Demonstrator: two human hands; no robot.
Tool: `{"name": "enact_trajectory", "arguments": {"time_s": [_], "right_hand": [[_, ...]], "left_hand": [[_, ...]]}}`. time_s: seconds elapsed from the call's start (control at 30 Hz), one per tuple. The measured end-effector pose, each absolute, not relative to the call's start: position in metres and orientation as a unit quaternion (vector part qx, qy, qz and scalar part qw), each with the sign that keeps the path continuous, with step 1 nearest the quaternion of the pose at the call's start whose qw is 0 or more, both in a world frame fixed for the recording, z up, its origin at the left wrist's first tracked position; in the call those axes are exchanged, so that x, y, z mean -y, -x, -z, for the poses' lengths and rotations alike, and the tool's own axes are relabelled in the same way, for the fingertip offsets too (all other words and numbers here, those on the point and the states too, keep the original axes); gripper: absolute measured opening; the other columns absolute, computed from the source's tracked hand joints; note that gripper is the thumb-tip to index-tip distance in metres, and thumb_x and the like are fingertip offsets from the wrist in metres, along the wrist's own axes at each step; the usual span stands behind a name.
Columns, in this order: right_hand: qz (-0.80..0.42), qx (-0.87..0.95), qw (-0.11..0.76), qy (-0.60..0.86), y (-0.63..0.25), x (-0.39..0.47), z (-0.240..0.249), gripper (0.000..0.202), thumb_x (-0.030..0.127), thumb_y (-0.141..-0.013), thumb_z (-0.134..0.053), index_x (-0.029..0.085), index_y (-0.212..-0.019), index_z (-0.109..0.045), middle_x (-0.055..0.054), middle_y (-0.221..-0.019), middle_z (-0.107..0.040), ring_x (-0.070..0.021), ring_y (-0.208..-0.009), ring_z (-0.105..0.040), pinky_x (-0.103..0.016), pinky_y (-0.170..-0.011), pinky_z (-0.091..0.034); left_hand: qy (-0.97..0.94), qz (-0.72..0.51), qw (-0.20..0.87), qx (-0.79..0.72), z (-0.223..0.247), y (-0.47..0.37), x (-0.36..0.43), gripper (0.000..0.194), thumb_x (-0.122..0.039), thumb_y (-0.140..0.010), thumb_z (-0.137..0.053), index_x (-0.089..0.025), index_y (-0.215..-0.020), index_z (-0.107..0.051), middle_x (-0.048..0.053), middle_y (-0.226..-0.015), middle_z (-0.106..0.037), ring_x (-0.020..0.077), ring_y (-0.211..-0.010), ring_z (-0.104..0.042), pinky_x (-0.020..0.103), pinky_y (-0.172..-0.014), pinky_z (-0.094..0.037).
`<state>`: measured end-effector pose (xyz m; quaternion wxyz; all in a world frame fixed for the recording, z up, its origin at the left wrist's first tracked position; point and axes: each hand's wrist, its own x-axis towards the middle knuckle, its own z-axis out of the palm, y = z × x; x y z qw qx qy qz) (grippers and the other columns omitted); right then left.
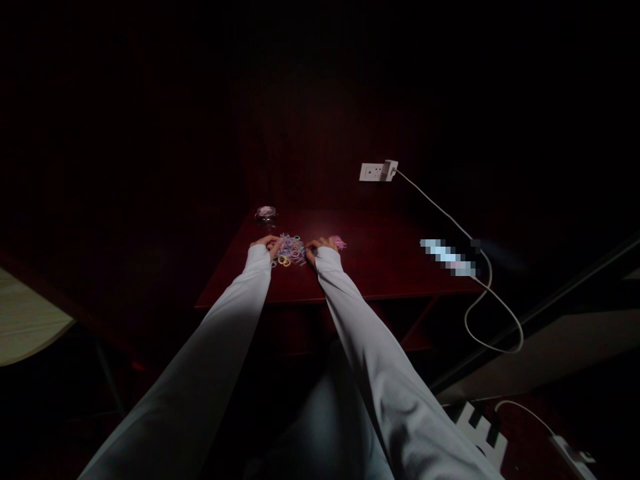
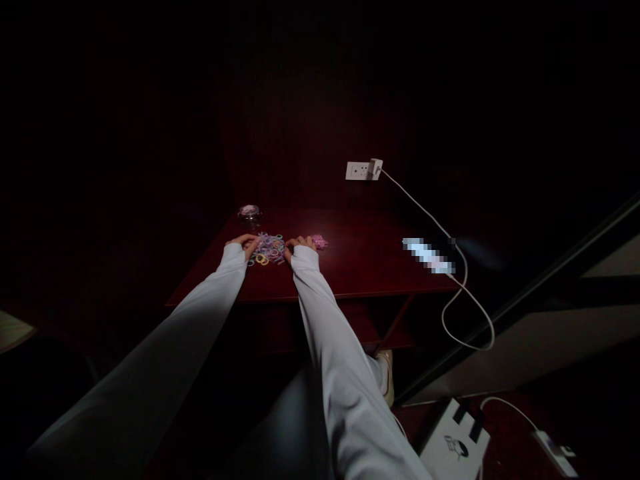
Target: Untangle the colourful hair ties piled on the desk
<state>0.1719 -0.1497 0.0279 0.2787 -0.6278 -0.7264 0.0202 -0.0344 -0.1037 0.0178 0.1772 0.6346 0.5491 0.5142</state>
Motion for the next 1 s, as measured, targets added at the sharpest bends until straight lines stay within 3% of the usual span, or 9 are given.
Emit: {"name": "enact_trajectory", "arguments": {"time_s": [0.27, 0.57, 1.0], "right_hand": [[-0.03, 0.732, 0.277, 0.621, -0.17, 0.151, -0.031, 0.025, 0.03, -0.105, -0.06, 0.025, -0.12, -0.08, -0.007, -0.128, -0.075, -0.0281, -0.128, -0.056, -0.04, -0.111, -0.04], [0.011, 0.792, 0.221, 0.57, -0.158, 0.161, -0.037, 0.026, 0.035, -0.106, -0.064, 0.028, -0.125, -0.08, -0.006, -0.128, -0.074, -0.027, -0.123, -0.054, -0.035, -0.102, -0.039], [0.032, 0.767, 0.213, 0.604, -0.136, 0.166, -0.035, 0.032, 0.047, -0.108, -0.058, 0.024, -0.116, -0.08, -0.011, -0.131, -0.071, -0.0316, -0.129, -0.051, -0.04, -0.103, -0.04]], "left_hand": [[-0.61, -0.532, 0.174, -0.562, -0.023, 0.032, 0.109, 0.01, -0.026, -0.083, -0.073, -0.021, -0.076, -0.078, 0.001, -0.061, -0.067, 0.0188, -0.068, -0.068, 0.027, -0.073, -0.056], [-0.568, -0.557, 0.216, -0.566, -0.019, 0.028, 0.102, 0.009, -0.024, -0.083, -0.071, -0.018, -0.077, -0.076, 0.002, -0.063, -0.068, 0.0177, -0.063, -0.069, 0.026, -0.065, -0.054], [-0.605, -0.534, 0.173, -0.564, -0.02, 0.029, 0.108, 0.008, -0.022, -0.087, -0.069, -0.022, -0.082, -0.076, 0.002, -0.071, -0.074, 0.019, -0.068, -0.069, 0.028, -0.069, -0.054]]}}
